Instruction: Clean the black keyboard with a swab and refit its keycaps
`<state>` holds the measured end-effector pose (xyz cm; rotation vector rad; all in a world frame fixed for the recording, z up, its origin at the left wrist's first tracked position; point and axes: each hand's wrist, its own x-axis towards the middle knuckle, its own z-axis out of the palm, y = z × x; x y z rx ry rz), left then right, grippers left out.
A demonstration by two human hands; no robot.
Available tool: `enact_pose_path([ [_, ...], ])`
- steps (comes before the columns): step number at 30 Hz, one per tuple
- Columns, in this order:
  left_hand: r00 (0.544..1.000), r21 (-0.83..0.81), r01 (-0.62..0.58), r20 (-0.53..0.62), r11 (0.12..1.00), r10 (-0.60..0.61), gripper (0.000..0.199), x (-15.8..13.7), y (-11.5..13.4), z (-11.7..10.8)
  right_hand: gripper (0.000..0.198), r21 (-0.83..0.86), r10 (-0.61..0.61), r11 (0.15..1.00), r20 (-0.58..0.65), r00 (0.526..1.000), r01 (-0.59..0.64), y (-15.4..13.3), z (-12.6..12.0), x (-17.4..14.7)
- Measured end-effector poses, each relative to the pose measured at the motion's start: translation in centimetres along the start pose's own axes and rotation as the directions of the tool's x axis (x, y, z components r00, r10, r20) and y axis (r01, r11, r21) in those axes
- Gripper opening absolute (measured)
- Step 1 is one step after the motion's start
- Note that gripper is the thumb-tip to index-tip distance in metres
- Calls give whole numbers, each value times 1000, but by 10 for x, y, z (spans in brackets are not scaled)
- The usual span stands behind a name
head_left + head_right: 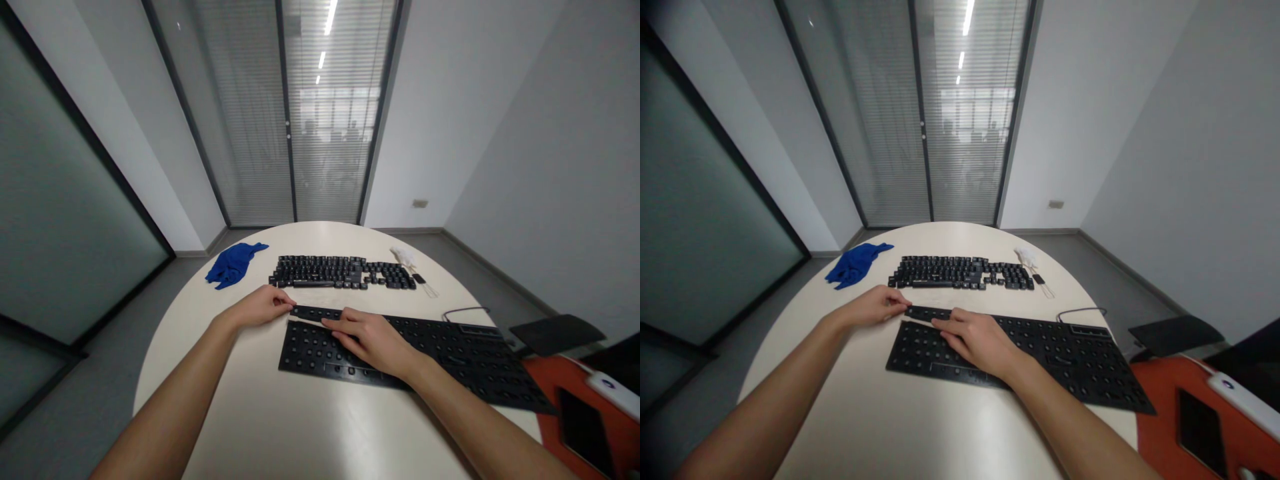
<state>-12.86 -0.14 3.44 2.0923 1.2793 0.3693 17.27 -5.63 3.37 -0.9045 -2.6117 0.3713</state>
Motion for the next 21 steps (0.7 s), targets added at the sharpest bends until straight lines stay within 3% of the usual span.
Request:
enact_pose_path([
  [21, 1000, -29, -15, 23, 999, 16, 34, -4, -1, -1, 40, -46, 58, 997, -9, 998, -58, -2, 5, 3],
])
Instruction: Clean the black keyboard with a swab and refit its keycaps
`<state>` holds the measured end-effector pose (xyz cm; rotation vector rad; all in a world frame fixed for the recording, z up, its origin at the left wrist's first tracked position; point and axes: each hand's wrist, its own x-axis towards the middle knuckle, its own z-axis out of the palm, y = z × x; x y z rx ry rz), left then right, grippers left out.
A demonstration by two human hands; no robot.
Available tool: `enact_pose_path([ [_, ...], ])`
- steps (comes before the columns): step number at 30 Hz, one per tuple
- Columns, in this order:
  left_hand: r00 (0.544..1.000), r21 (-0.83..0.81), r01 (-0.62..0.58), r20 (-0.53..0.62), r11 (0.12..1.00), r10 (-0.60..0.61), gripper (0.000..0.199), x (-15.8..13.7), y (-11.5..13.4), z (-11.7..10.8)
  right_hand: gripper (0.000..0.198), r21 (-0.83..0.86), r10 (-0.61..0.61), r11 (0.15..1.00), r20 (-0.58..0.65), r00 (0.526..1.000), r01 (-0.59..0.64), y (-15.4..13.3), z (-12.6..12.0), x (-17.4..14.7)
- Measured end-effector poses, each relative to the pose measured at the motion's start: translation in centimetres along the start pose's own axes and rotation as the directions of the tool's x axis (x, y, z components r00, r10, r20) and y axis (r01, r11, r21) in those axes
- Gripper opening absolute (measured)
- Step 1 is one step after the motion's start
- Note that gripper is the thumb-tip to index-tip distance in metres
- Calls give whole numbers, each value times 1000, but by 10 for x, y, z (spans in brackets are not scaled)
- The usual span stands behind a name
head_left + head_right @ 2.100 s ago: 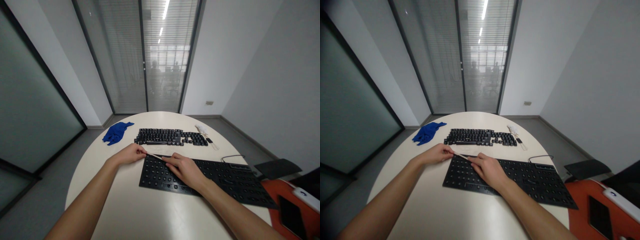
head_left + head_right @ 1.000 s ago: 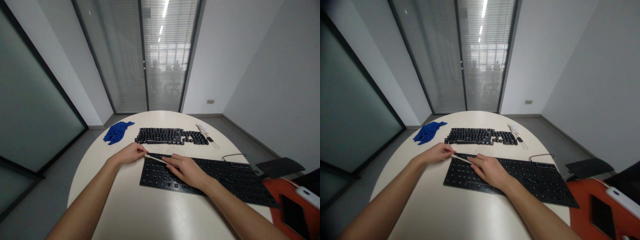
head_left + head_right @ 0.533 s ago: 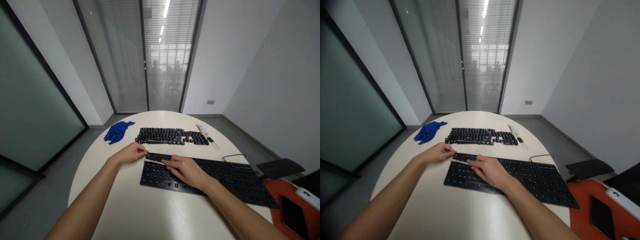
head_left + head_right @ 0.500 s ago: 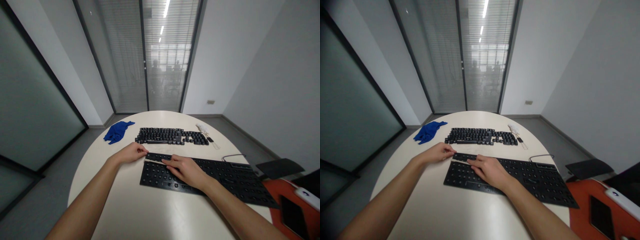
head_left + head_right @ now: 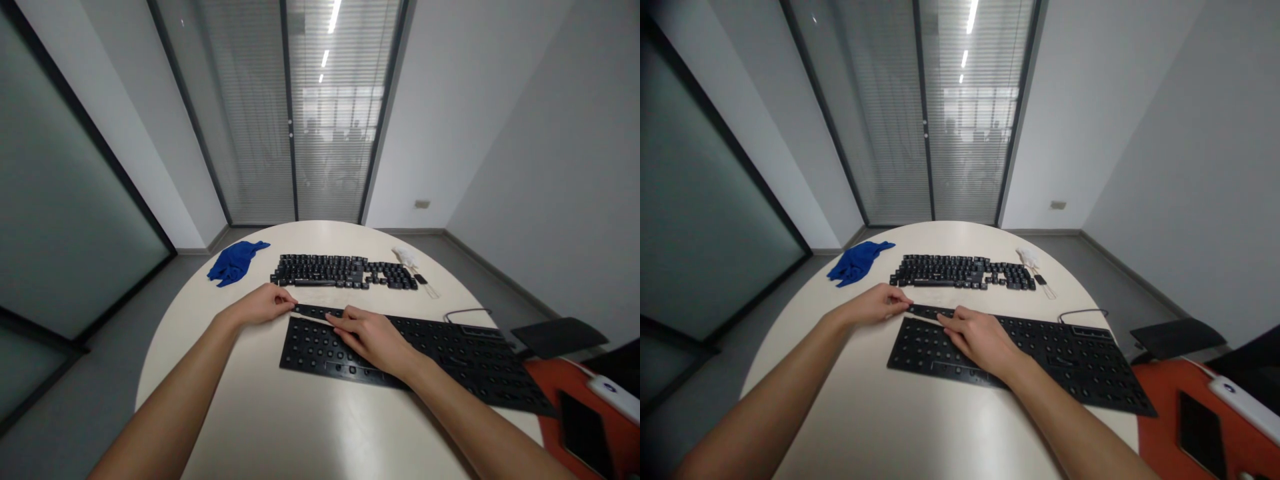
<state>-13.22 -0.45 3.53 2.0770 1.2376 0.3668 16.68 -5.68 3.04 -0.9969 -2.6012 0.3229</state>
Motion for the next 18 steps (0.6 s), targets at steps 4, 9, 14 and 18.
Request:
enact_pose_path([
  [4, 999, -35, 30, -13, 999, -30, 34, 1, -3, 3, 40, 15, 3, 1000, 21, 1000, -3, -1, -3, 0],
  [9, 998, -30, 40, -38, 999, -42, 34, 4, -6, 6, 40, 17, -24, 1000, 45, 999, 23, 1, -4, -2],
  [14, 999, -30, 41, -35, 999, -42, 33, 5, -7, 8, 42, 10, -41, 999, 45, 998, 41, 1, -4, -3],
  [18, 999, -20, 28, -42, 999, -29, 31, 4, -8, 8, 41, 7, -30, 1000, 41, 999, 30, 2, -3, -3],
])
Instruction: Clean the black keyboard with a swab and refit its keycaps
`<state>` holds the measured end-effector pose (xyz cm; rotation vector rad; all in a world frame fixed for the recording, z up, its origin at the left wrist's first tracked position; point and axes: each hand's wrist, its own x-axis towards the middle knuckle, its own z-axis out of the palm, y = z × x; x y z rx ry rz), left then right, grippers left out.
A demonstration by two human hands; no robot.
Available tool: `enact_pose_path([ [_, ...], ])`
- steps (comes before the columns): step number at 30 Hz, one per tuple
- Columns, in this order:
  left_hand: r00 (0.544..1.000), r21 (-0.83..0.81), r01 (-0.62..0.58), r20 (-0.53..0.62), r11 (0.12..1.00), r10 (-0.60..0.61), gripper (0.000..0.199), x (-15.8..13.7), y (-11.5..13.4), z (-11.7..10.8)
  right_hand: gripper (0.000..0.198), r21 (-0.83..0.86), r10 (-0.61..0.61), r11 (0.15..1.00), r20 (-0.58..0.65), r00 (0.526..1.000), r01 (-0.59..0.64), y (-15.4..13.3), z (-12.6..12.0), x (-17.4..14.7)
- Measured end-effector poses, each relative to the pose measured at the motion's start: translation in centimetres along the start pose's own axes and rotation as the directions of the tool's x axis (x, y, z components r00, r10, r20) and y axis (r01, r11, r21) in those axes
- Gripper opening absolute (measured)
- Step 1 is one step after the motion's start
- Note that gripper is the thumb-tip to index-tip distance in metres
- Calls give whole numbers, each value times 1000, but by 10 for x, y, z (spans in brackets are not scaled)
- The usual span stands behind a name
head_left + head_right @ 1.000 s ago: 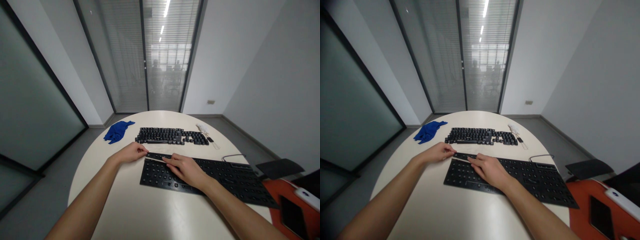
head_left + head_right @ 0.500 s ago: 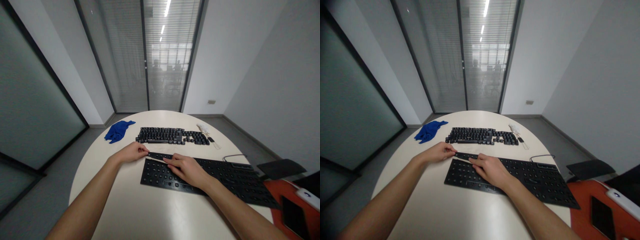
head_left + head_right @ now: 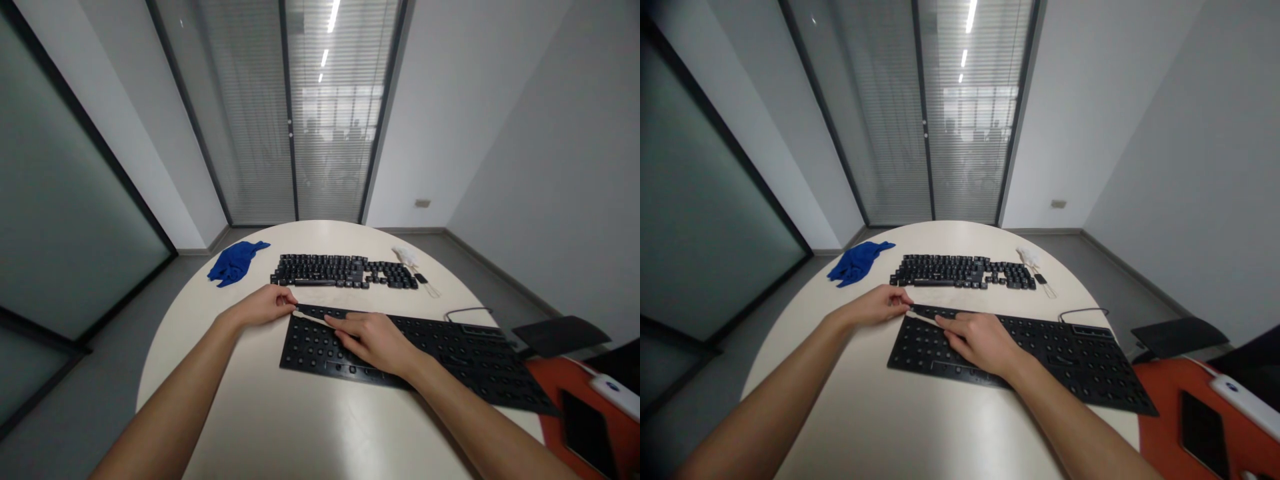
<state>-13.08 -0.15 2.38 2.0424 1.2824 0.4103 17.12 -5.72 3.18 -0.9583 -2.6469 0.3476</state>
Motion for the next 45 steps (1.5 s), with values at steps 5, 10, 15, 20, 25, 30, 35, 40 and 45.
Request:
enact_pose_path([
  [5, 1000, -4, -13, -3, 1000, 13, 33, -2, 2, -2, 41, 20, 12, 1000, -7, 1000, -12, 2, -2, 0],
  [10, 1000, -3, -5, 0, 1000, 5, 34, -2, 4, -2, 42, 67, 9, 998, 14, 1000, -10, 6, -7, -2],
  [15, 1000, -2, 6, -6, 1000, -6, 33, -2, 5, -1, 42, 116, 0, 993, 7, 1000, -1, 14, -10, -5],
  [20, 1000, -13, 17, 1, 1000, -17, 34, -1, 4, 0, 42, 127, 11, 992, 20, 1000, -13, 17, -11, -6],
  [25, 1000, -5, 5, -2, 1000, -5, 33, -1, 4, 1, 42, 125, 14, 992, 4, 1000, -15, 16, -11, -7],
  [30, 1000, 5, -4, -5, 1000, 5, 32, 0, 6, 1, 42, 124, 14, 992, 23, 1000, -17, 15, -12, -8],
  [35, 1000, -1, 3, -3, 1000, -3, 32, 0, 7, 1, 41, 146, -4, 989, 14, 1000, 2, 16, -15, -9],
  [40, 1000, -9, 1, -5, 1000, -1, 30, -1, 7, 2, 40, 184, -20, 983, 67, 998, 7, 17, -19, -11],
  [45, 998, 81, -30, -43, 996, 34, 27, 0, 8, 2, 39, 196, -39, 980, 63, 997, 26, 19, -21, -11],
])
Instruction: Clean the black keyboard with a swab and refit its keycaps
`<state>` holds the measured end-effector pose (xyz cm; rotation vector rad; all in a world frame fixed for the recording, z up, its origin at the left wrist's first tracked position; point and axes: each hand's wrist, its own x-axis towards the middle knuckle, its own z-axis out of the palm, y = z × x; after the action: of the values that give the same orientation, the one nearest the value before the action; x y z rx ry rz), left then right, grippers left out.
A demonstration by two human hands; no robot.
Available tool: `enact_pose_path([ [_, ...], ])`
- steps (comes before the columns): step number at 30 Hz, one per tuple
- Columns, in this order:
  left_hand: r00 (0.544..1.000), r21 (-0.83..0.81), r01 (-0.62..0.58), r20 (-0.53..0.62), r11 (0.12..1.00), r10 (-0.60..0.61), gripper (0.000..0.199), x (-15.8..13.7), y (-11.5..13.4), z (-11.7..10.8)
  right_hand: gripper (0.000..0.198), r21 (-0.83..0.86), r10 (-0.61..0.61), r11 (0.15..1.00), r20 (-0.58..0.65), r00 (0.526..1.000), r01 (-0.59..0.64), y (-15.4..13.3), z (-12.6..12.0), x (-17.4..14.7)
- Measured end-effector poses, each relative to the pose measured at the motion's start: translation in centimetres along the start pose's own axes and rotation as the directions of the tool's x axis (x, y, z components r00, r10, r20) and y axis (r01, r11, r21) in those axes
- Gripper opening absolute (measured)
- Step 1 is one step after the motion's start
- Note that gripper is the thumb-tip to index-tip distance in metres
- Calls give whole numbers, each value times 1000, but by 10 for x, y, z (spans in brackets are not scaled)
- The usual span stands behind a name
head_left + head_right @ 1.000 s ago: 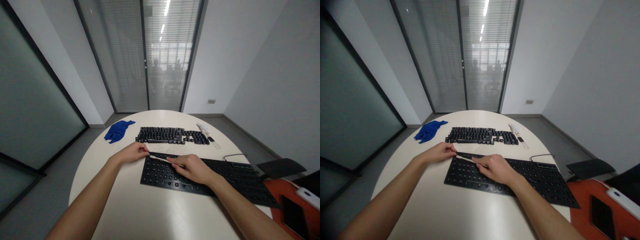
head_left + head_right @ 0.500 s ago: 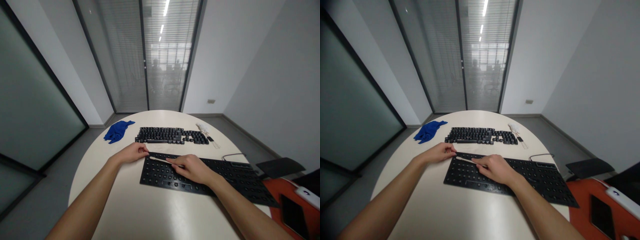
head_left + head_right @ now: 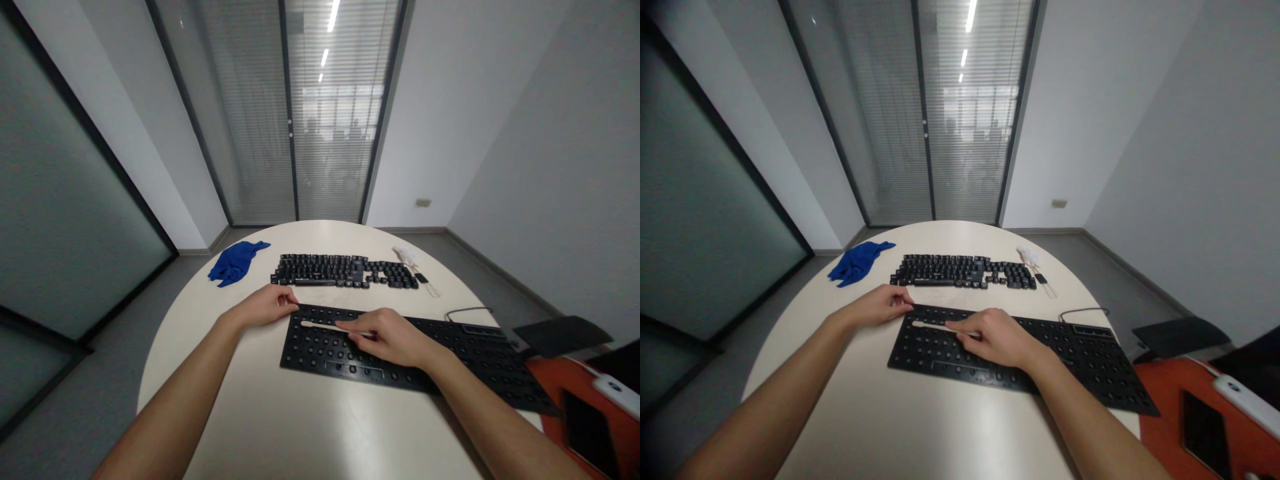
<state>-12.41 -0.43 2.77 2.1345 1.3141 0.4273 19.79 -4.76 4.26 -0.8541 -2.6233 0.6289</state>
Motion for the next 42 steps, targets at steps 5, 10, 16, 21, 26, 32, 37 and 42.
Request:
enact_pose_path([
  [5, 993, 39, -98, -68, 994, 101, 21, 2, 0, 0, 39, 9, -18, 1000, -5, 1000, 18, 1, 0, -1],
  [10, 994, -67, -106, -37, 992, 103, 19, 6, -2, 5, 39, -10, -14, 1000, -4, 1000, 14, 1, -1, -1],
  [16, 997, -85, -77, -33, 993, 75, 23, 7, -2, 9, 38, -137, -55, 989, -46, 997, 48, -3, 2, 1],
  [21, 994, -61, -100, -43, 993, 97, 25, 9, -2, 10, 30, -160, -58, 986, -60, 997, 48, -5, 7, 3],
  [26, 993, -76, -115, -46, 990, 112, 26, 9, -2, 12, 36, -171, -71, 983, -43, 997, 63, -2, 9, 3],
  [32, 991, -74, -128, -43, 989, 125, 28, 10, 0, 12, 41, -121, -90, 989, -76, 993, 80, -7, 15, 6],
  [37, 991, -76, -128, -35, 989, 125, 29, 9, 5, 10, 39, -153, -55, 987, -57, 997, 46, -16, 17, 10],
  [42, 990, -70, -139, -40, 988, 136, 28, 8, 6, 10, 41, -161, -50, 986, -38, 998, 43, -16, 15, 9],
])
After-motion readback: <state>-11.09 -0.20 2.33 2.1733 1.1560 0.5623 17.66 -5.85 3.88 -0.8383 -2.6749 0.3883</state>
